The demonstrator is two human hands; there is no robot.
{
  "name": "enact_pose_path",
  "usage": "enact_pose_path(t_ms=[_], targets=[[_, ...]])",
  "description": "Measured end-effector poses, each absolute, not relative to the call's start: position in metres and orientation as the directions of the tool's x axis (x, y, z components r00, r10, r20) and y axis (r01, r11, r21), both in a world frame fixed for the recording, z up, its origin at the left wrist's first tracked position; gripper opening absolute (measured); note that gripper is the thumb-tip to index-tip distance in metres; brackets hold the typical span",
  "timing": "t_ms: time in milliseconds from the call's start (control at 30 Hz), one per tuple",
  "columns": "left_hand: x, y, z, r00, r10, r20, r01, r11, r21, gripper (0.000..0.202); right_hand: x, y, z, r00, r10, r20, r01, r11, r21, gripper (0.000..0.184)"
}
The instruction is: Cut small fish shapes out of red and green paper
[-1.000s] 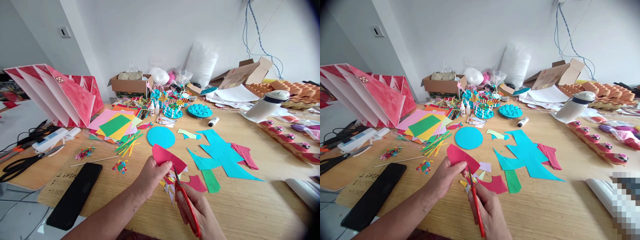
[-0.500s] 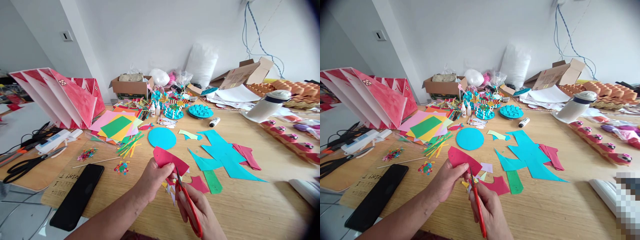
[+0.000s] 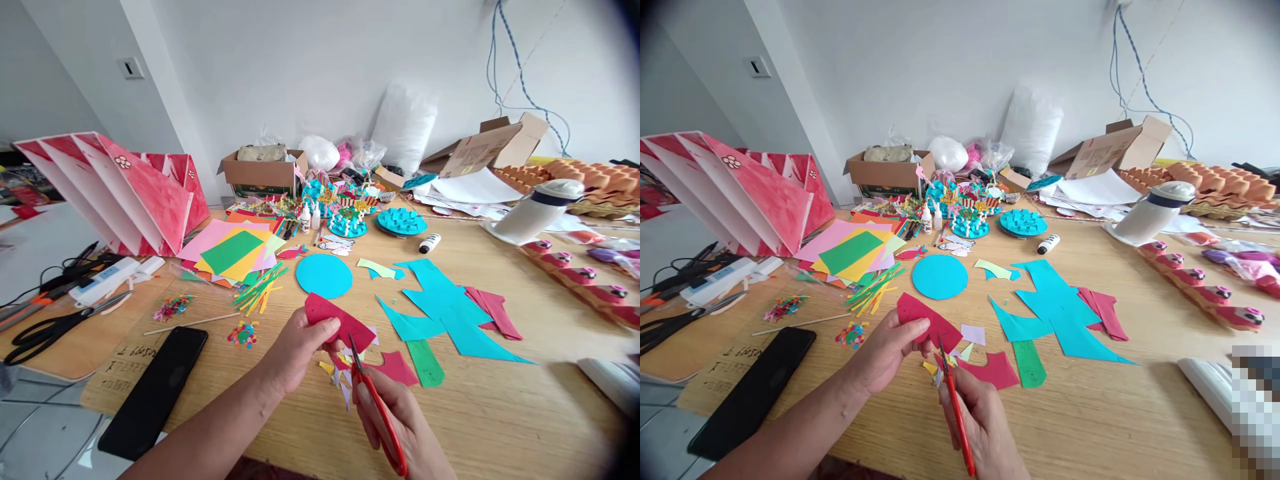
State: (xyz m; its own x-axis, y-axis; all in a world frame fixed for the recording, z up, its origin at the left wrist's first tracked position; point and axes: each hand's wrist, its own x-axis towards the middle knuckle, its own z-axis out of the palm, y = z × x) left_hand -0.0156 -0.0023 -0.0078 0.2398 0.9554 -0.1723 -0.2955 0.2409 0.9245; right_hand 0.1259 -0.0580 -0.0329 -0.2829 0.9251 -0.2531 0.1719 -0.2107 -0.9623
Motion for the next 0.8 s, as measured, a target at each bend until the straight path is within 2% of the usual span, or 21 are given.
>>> enact_pose_path(t_ms=[367,600,667,733,800], targets=[[-0.011,-0.005,-0.008,0.170,0.963,-0.210,-0.307,0.255,0.917,0.017,0.126,-0.057,-0.035,-0.308,0.919,-0.244,0.157,-0.204,-0.966,0.047],[-0.030,0.004,-0.003,0.234,0.960,-0.151,-0.310,0.221,0.925,0.015,0.134,-0.058,-0.037,-0.341,0.911,-0.231,0.219,-0.162,-0.962,0.043],[-0.043,0.012,0.007,0.314,0.945,-0.095,-0.208,0.166,0.964,0.020,0.141,-0.057,-0.037,-0.378,0.897,-0.228,0.283,-0.123,-0.951,0.040],[-0.054,0.019,0.019,0.395,0.918,-0.034,0.014,0.031,0.999,0.021,0.148,-0.055,-0.035,-0.419,0.877,-0.236,0.336,-0.091,-0.937,0.039],[-0.058,0.025,0.030,0.468,0.883,-0.035,0.252,-0.095,0.963,0.019,0.154,-0.053,-0.032,-0.454,0.853,-0.259,0.374,-0.082,-0.924,0.039]])
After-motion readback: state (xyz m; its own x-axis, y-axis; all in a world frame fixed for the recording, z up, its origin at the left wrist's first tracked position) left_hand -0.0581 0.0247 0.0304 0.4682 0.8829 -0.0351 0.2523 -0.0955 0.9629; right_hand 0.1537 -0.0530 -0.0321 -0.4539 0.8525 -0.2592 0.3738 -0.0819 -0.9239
